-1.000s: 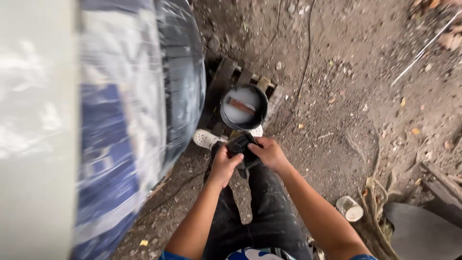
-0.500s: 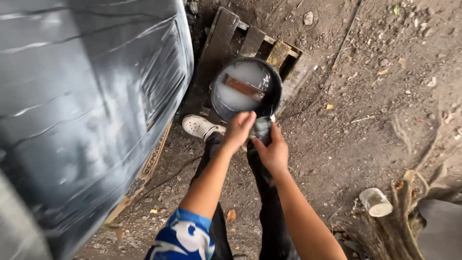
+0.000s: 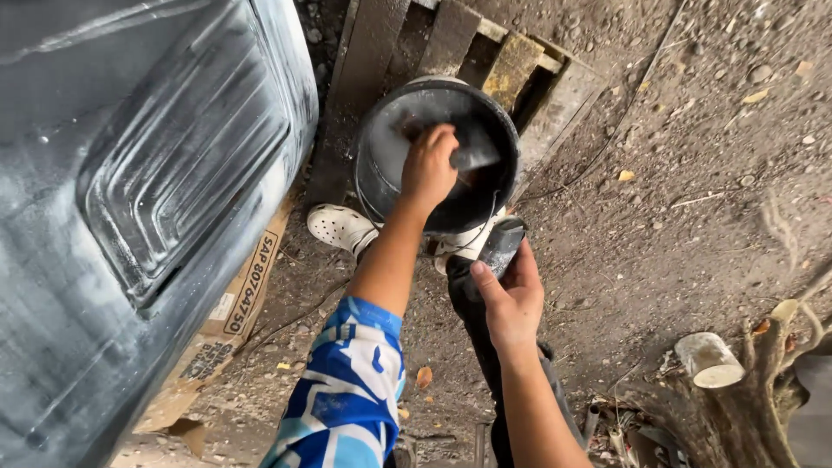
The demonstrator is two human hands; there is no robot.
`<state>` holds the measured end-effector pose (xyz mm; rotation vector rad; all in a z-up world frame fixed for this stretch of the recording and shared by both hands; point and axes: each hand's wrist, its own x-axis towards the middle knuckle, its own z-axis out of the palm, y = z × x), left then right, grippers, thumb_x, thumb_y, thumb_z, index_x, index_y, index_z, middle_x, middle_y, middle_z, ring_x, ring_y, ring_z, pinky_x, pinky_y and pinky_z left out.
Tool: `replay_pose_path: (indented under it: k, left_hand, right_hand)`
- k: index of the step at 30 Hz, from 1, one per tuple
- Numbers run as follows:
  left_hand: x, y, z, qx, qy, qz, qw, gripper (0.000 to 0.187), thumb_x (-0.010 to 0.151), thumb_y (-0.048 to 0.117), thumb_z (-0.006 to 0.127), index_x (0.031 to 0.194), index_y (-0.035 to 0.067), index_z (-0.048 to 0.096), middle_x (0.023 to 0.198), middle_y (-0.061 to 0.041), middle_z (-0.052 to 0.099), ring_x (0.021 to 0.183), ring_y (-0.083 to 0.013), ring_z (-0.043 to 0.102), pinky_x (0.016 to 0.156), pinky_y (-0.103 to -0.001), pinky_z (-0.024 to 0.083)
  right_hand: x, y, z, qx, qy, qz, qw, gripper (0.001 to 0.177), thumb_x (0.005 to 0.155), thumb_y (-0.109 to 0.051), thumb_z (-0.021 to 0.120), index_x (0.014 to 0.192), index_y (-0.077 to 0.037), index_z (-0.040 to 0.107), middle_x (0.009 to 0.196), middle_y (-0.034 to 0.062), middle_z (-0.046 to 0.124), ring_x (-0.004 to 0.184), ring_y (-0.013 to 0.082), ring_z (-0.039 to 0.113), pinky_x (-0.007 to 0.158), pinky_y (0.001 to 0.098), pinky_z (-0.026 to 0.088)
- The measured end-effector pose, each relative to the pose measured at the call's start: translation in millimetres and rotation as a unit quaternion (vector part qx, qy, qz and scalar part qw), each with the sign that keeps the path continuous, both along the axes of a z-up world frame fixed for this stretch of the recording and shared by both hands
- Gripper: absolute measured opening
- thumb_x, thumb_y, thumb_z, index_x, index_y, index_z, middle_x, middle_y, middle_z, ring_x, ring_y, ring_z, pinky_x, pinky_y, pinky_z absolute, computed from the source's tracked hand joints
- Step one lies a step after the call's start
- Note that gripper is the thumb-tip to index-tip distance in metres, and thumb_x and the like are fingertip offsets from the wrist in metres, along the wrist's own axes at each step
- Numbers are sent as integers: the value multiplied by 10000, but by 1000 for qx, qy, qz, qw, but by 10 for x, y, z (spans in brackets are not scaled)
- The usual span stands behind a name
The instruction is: The person dips a sanding block into a bucket of water and then scrubs the hood of a white car. They repeatedly wipe the surface with a cloth and continue scrubbing different areas of the hood with the wet sanding block.
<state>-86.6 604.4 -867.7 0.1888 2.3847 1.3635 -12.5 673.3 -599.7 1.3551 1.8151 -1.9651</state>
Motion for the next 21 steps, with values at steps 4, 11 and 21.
replay_pose_path:
  k: [4,11,21]
  left_hand:
    - [247,-113,185,-57,61,-50,995,234,831,1,623,1059,45,650,1284,-113,649,1263,-354,586,1071,-468,460]
    - [-247,-360,308,-63,-68,-203,975,221,789,180,661,996,137,726,1296,-111,676,1258,-347,581,1095,-508,450]
    - [-864,155,-307,-391,-214,-297,844,414,981,414,582,1255,132,714,1326,-112,671,1294,-279,583,1157,-518,359]
  right_hand:
    - [10,73,7,21,3,29,999,738,902,-16,735,1543,45,373,1409,111,602,1264,182,603,1107,319,451]
    - [22,114,-27,13,-20,13,1000,694,901,-37,735,1514,49,419,1340,119,634,1195,188,628,1056,330,489]
    - [-74,-73,-2,-22,-55,47,997,757,870,-47,759,1530,23,393,1313,107,645,1175,184,640,1028,329,505]
